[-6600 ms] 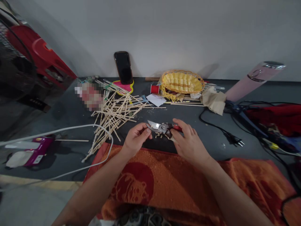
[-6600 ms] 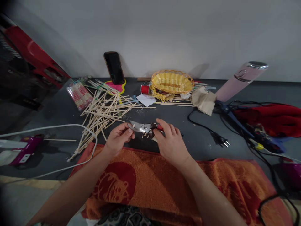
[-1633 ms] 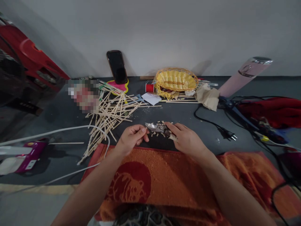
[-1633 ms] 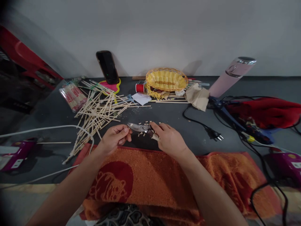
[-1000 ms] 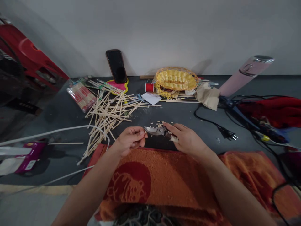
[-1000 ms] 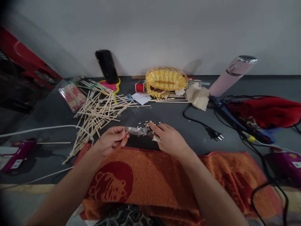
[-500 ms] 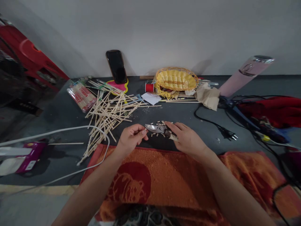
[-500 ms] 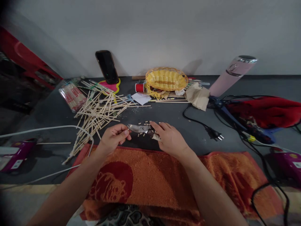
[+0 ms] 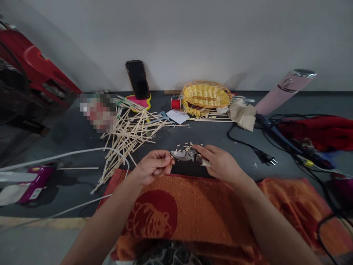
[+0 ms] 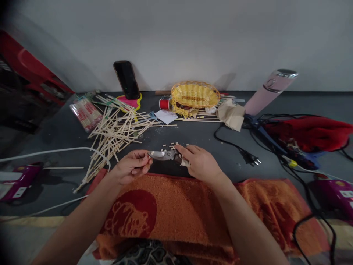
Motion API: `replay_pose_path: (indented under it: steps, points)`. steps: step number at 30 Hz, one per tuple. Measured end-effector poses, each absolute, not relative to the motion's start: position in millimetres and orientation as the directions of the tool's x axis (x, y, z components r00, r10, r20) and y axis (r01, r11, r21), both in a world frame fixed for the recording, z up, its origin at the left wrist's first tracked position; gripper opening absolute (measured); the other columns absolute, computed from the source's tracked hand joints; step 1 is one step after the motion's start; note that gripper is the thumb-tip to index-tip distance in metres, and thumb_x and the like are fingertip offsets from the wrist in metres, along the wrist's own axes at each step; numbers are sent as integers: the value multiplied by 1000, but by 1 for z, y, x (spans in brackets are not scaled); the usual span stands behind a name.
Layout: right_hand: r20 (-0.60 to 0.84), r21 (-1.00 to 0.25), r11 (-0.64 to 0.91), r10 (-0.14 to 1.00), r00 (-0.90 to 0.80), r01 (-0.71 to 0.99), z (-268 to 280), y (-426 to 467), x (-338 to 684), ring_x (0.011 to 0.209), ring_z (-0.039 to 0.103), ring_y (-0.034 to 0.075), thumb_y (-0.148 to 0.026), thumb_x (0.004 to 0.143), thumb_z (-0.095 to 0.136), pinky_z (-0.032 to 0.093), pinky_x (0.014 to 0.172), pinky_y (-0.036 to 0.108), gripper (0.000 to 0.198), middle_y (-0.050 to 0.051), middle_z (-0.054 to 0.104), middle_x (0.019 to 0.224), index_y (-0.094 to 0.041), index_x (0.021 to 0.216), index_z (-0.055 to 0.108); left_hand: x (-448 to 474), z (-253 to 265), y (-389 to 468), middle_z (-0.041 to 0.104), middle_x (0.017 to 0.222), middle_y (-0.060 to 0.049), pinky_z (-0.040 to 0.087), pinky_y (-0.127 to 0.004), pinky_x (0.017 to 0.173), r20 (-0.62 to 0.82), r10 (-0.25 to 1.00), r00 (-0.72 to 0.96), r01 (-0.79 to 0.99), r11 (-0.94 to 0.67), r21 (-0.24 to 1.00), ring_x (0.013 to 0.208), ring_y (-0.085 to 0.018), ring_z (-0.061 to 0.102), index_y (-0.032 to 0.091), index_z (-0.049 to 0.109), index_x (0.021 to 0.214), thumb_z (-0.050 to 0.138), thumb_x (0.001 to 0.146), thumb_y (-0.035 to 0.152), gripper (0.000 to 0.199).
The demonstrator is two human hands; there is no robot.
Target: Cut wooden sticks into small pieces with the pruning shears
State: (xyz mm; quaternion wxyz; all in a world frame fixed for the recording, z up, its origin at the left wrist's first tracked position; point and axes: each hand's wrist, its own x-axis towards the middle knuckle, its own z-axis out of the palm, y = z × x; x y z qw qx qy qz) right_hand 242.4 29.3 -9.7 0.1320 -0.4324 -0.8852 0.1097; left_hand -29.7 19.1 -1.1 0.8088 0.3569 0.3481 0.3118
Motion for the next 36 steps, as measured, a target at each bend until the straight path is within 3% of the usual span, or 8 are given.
replay_pose_path:
  steps: [6, 14, 17, 20, 25, 30, 33, 36]
  points:
    - [192, -431, 595, 795, -575, 679, -3, 33, 251, 102, 60, 21, -24, 88, 51, 50, 90, 36, 47, 10, 60, 116, -22, 135, 47, -27, -4, 19, 56, 49, 1, 12, -14, 33, -305, 741, 598, -265, 542, 797, 33, 0, 25, 10, 60, 73, 70, 78, 34, 27]
    - [210, -452, 599, 792, -573, 661, 3, 32, 259, 100, 62, 19, -23, 88, 51, 51, 87, 33, 45, 8, 61, 116, -24, 133, 50, -27, -7, 17, 48, 42, 3, 14, -15, 33, -292, 733, 614, -320, 570, 757, 32, -2, 24, 11, 60, 72, 66, 81, 36, 28]
    - [197, -421, 569, 817, -542, 706, 0, 36, 264, 103, 61, 19, -21, 87, 51, 50, 90, 32, 47, 7, 59, 121, -26, 134, 49, -33, -4, 19, 39, 37, 7, 20, -15, 34, -199, 778, 596, -483, 545, 686, 31, -3, 18, 14, 55, 67, 68, 78, 35, 27]
    - [228, -332, 428, 901, -368, 841, -7, 43, 272, 104, 60, 23, -28, 88, 54, 50, 89, 36, 51, 7, 59, 122, -26, 138, 44, -36, -1, 21, 43, 41, 6, 20, -14, 35, -166, 838, 520, -524, 467, 712, 32, -2, 18, 14, 56, 71, 64, 82, 32, 23]
    - [182, -166, 172, 973, -141, 971, -21, 51, 285, 97, 59, 28, -49, 83, 60, 51, 77, 40, 61, 9, 61, 114, -26, 138, 44, -27, -3, 20, 53, 48, 3, 16, -14, 35, -215, 855, 472, -362, 410, 837, 33, -1, 24, 14, 60, 86, 60, 87, 33, 19]
    - [198, -129, 172, 969, -145, 977, -23, 51, 287, 106, 52, 32, -53, 83, 58, 46, 82, 45, 49, 12, 61, 114, -23, 123, 58, -17, -6, 16, 61, 54, 2, 22, -14, 38, -199, 905, 375, -105, 255, 961, 35, -2, 31, 16, 61, 93, 59, 87, 38, 23]
    - [357, -261, 267, 920, -164, 928, -12, 45, 276, 105, 52, 28, -43, 90, 51, 42, 88, 46, 28, 11, 61, 110, -21, 97, 67, -11, -8, 10, 65, 62, -1, 35, -17, 46, -91, 937, 338, 171, 34, 985, 47, -7, 48, 16, 64, 95, 58, 87, 36, 22]
    - [399, -555, 387, 901, -172, 736, 2, 33, 254, 93, 57, 21, -36, 92, 49, 44, 86, 37, 22, 8, 64, 95, -20, 85, 63, -6, -9, 5, 69, 77, -3, 45, -22, 63, 82, 934, 348, 417, -233, 879, 68, -13, 62, 19, 67, 94, 55, 89, 32, 18]
